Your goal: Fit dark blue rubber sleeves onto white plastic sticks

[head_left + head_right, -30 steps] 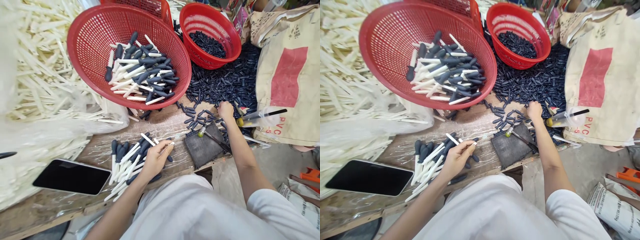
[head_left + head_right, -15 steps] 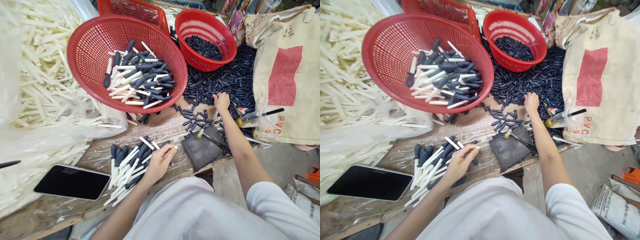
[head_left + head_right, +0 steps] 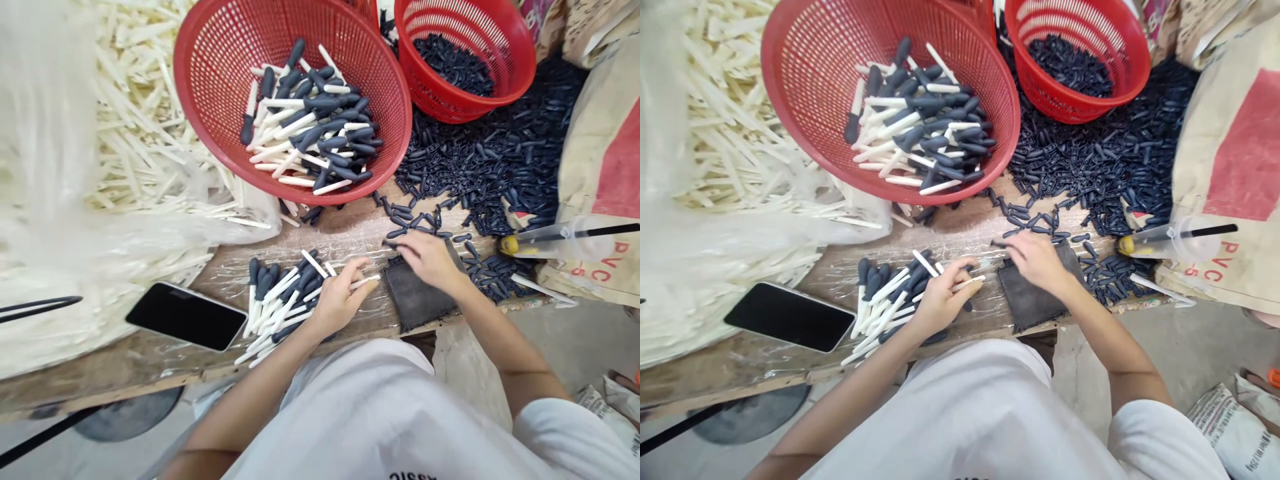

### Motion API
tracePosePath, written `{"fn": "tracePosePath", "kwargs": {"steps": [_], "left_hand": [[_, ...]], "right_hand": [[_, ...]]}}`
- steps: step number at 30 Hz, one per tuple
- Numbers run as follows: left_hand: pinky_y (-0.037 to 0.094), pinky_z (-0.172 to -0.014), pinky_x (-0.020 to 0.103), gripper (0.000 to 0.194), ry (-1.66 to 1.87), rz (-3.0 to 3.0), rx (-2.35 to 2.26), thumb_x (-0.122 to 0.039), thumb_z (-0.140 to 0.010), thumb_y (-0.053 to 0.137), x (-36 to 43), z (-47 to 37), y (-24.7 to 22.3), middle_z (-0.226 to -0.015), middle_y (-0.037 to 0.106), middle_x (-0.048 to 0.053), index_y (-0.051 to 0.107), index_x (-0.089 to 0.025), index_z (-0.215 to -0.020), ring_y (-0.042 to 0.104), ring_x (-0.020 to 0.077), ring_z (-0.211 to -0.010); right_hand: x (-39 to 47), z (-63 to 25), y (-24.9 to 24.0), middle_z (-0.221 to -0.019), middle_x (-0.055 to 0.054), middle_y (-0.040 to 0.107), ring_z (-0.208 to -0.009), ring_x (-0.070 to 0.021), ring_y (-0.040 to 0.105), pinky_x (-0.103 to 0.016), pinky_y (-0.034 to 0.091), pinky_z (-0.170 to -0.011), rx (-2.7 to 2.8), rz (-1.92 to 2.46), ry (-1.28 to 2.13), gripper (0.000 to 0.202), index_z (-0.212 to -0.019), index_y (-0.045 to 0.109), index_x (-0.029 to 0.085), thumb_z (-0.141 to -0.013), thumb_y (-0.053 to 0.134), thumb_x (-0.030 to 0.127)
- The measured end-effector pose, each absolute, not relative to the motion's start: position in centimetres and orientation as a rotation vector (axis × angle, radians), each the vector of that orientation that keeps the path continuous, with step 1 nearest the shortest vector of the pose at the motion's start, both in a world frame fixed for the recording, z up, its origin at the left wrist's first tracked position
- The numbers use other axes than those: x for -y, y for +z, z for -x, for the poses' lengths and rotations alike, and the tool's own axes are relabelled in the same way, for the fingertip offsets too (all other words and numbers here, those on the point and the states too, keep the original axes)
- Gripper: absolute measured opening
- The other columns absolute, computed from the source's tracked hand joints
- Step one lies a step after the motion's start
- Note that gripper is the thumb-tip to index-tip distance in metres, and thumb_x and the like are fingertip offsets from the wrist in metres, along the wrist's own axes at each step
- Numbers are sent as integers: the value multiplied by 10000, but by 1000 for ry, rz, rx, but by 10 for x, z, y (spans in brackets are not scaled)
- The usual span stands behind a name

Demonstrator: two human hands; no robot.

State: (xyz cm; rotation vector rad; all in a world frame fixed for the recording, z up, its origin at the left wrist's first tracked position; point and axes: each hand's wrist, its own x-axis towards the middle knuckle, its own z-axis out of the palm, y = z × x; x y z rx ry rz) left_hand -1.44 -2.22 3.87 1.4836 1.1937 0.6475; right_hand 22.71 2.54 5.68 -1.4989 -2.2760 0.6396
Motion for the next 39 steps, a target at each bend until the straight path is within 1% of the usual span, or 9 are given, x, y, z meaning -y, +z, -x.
{"fn": "tracePosePath", "kwargs": {"steps": [6,10,12,21,25,29,31,35,39], "left_hand": [[443,-681,218,448,571,-1679,-1138,-303,-908,590,17,14,41,-751,673,-26,543,-228,-1347,611,137,-669],[502,-825,263,361,598,-1803,-1043,-284,-934,560,16,16,36,-1101,747,52,621,-246,-1288,703,193,-930],[512,-853,274,320,613,-1839,-1000,-274,-952,534,18,16,35,-1162,737,60,646,-238,-1250,704,200,-990],[489,-714,248,198,800,-1807,-1114,-243,-944,528,30,6,28,-886,741,42,698,-186,-1027,670,154,-772],[392,-572,228,249,790,-1438,-1197,-344,-944,514,26,5,27,-691,595,-13,676,-173,-1026,513,116,-601],[337,-547,224,349,813,-1181,-1166,-382,-916,521,21,5,25,-657,471,-39,637,-157,-1156,410,103,-575],[341,-555,225,388,801,-1094,-1168,-342,-894,520,21,5,22,-668,469,-40,608,-149,-1218,402,102,-576],[372,-579,227,472,747,-1073,-1173,-206,-800,522,21,4,21,-707,523,-31,594,-154,-1264,439,107,-602],[444,-652,246,460,626,-1352,-1141,-197,-803,590,23,-3,31,-807,646,-8,622,-190,-1262,541,130,-673]], "right_hand": [[17,-203,75,-865,-54,685,-798,-179,627,-306,523,-744,2397,1210,669,215,-1016,701,220,-963,493,209],[15,-207,85,-877,-61,699,-804,-175,637,-305,536,-740,2397,1136,638,241,-1053,700,207,-975,473,194],[15,-207,87,-875,-63,707,-804,-176,642,-306,537,-734,2407,1115,629,241,-1051,706,205,-975,477,192],[2,-219,89,-902,-45,746,-813,-155,682,-266,522,-759,2271,1227,934,195,-986,740,200,-961,562,276],[-39,-257,68,-941,-92,746,-892,-214,680,-318,492,-829,2088,1907,457,237,-937,733,173,-957,529,290],[-64,-288,44,-1027,-183,728,-944,-291,670,-358,472,-806,2062,2481,190,253,-1070,700,111,-887,569,226],[-58,-286,45,-1044,-167,724,-943,-276,665,-357,472,-821,2041,2387,199,262,-1084,700,122,-893,532,189],[-25,-255,70,-995,-76,713,-918,-201,649,-314,488,-847,2215,1630,561,223,-1057,714,192,-952,525,248],[3,-224,86,-899,-61,699,-850,-175,634,-290,504,-789,2388,1215,751,200,-995,716,182,-973,529,248]]}}
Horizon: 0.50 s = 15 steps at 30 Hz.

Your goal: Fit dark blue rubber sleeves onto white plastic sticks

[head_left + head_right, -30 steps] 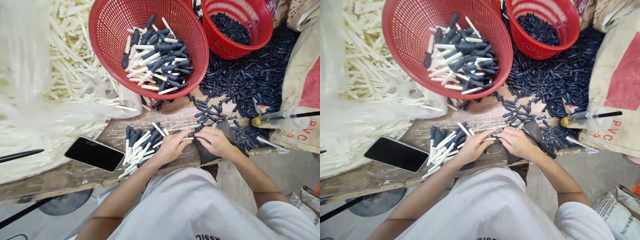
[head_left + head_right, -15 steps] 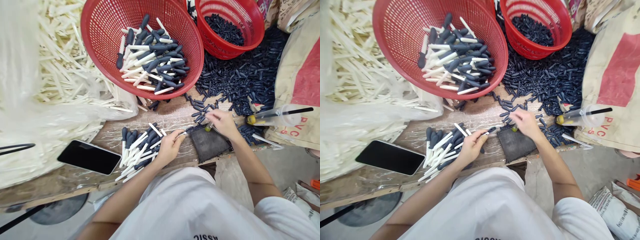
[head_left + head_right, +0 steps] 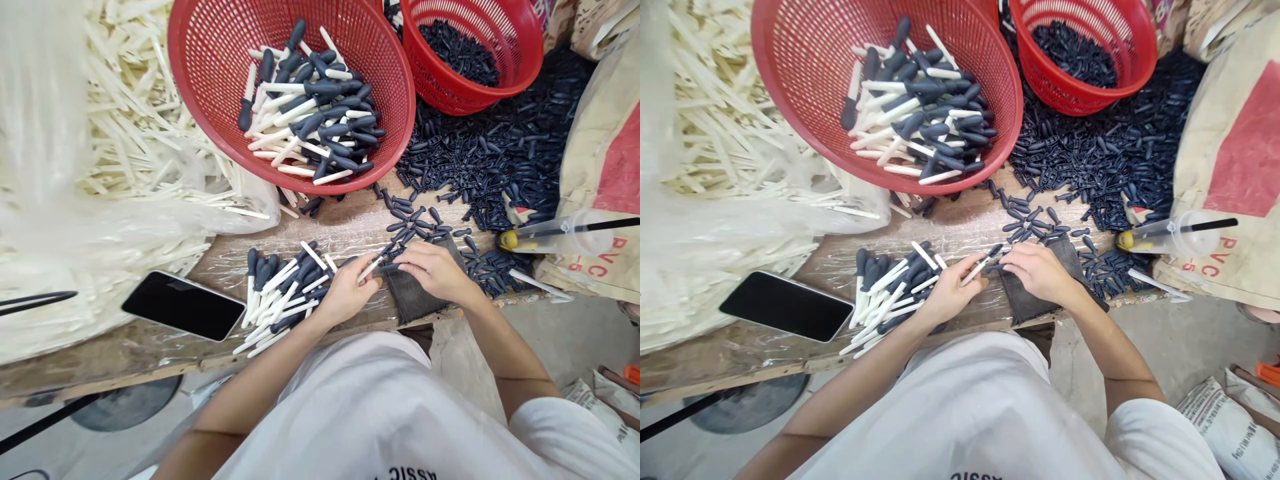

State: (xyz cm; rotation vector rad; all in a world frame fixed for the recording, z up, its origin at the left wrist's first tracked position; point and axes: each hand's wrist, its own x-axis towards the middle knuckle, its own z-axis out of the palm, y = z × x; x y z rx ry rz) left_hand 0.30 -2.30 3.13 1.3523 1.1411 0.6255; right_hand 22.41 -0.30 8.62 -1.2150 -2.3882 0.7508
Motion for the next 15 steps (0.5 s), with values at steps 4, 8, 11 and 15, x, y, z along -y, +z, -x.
{"fn": "tracePosePath", "kwargs": {"steps": [4,8,11,15], "left_hand": [[507,-816,296,278,682,-1654,-1157,-290,-924,567,29,-10,37,-1028,732,67,662,-166,-1154,665,190,-890],[533,-776,292,260,784,-1957,-1236,-325,-991,488,37,-13,32,-1040,750,91,649,-165,-1117,712,204,-912],[521,-662,264,284,845,-2137,-1225,-330,-1018,425,41,-12,29,-966,753,91,628,-153,-1108,723,188,-827],[507,-619,239,279,843,-2206,-1082,-308,-1027,382,45,-9,31,-894,736,68,611,-163,-1093,708,158,-752]], "right_hand": [[17,-215,83,-880,-68,698,-837,-181,631,-306,512,-783,2351,1238,612,186,-1012,697,170,-975,521,217],[30,-215,81,-855,-42,711,-790,-162,653,-289,528,-773,2157,1333,528,119,-973,683,201,-957,574,247],[38,-215,83,-853,-14,720,-750,-146,672,-266,550,-736,2014,1437,655,159,-1051,668,219,-936,617,317],[47,-217,86,-932,-15,754,-765,-133,699,-249,561,-744,2033,1413,862,204,-1096,680,224,-957,577,332]]}}
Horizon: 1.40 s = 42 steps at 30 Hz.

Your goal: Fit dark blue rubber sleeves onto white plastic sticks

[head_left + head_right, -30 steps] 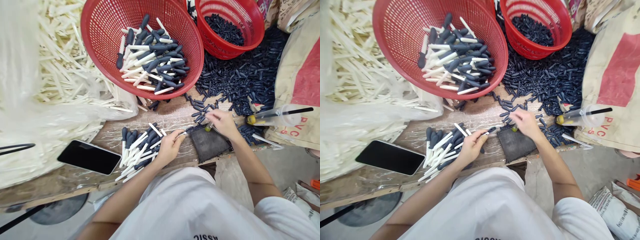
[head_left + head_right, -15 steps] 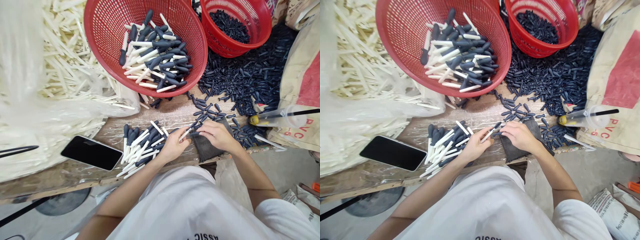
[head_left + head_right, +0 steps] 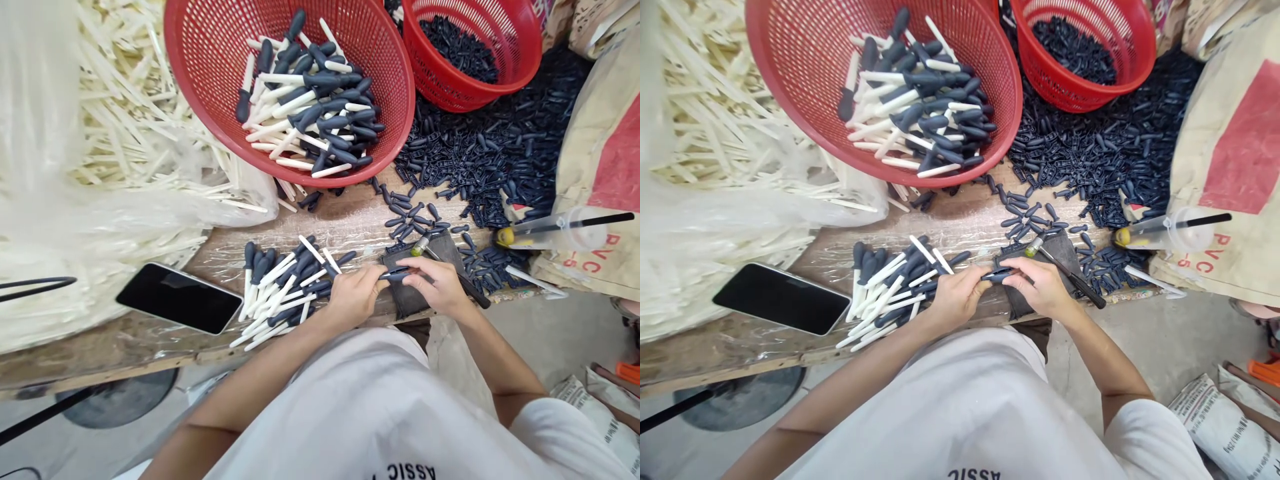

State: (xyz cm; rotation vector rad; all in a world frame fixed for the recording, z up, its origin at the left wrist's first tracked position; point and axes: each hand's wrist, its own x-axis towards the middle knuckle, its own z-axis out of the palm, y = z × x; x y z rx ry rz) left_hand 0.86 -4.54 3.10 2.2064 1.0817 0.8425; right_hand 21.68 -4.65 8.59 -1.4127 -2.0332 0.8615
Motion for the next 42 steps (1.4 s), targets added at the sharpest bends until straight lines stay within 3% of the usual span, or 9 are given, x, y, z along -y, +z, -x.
{"fn": "tracePosePath", "kwargs": {"steps": [5,10,14,17,21,27,32,35,42], "left_hand": [[515,-640,245,253,810,-2109,-981,-274,-1009,409,57,-11,29,-897,725,71,606,-171,-1128,696,162,-757],[513,-776,259,216,649,-1782,-962,-265,-966,503,74,-11,19,-986,740,56,642,-199,-1117,691,170,-871],[439,-685,260,215,439,-1653,-1100,-230,-944,471,78,-11,8,-786,704,34,680,-179,-955,623,163,-723],[362,-625,258,265,331,-1628,-1137,-245,-940,440,73,-20,3,-642,614,5,654,-176,-799,530,144,-614],[321,-606,262,326,325,-1582,-1160,-297,-925,428,64,-33,1,-554,509,-13,584,-183,-662,458,141,-578],[311,-587,262,338,319,-1536,-1180,-377,-876,442,59,-36,-4,-527,472,-25,677,-151,-788,422,147,-575],[318,-588,261,354,330,-1503,-1216,-416,-838,466,59,-38,-6,-521,480,-22,691,-146,-806,429,151,-585],[320,-594,268,360,342,-1524,-1213,-432,-828,473,59,-40,-6,-526,500,-10,689,-146,-792,443,159,-593],[332,-600,270,317,370,-1517,-1229,-416,-829,510,59,-40,-9,-524,512,-15,683,-158,-764,445,155,-575]], "right_hand": [[62,-216,87,-825,-16,753,-718,-129,691,-241,550,-731,2032,1404,800,189,-1011,711,208,-968,541,278],[76,-232,77,-801,-8,735,-696,-137,673,-244,528,-691,2021,1540,938,202,-985,706,210,-971,531,308],[76,-263,54,-1007,-112,707,-954,-250,638,-378,501,-869,2044,1977,381,275,-1083,682,179,-961,525,369],[76,-279,38,-1083,-191,665,-1040,-319,592,-429,470,-889,2100,2255,98,314,-1105,658,121,-960,475,330],[91,-278,40,-1097,-164,696,-988,-284,648,-358,483,-818,2052,2285,265,372,-1223,596,119,-997,358,295],[123,-257,63,-1276,-76,688,-1068,-230,677,-303,499,-836,2062,2139,359,486,-1480,451,251,-1037,270,338],[124,-247,64,-1148,-79,744,-970,-242,707,-299,506,-798,2125,2262,404,479,-1473,477,272,-1022,326,328],[125,-241,67,-1207,-81,721,-992,-225,699,-287,502,-810,2102,2226,305,493,-1503,433,272,-1034,289,318],[135,-221,72,-1108,-104,733,-908,-226,715,-278,479,-709,2291,2212,229,492,-1509,414,292,-1039,275,331]]}}
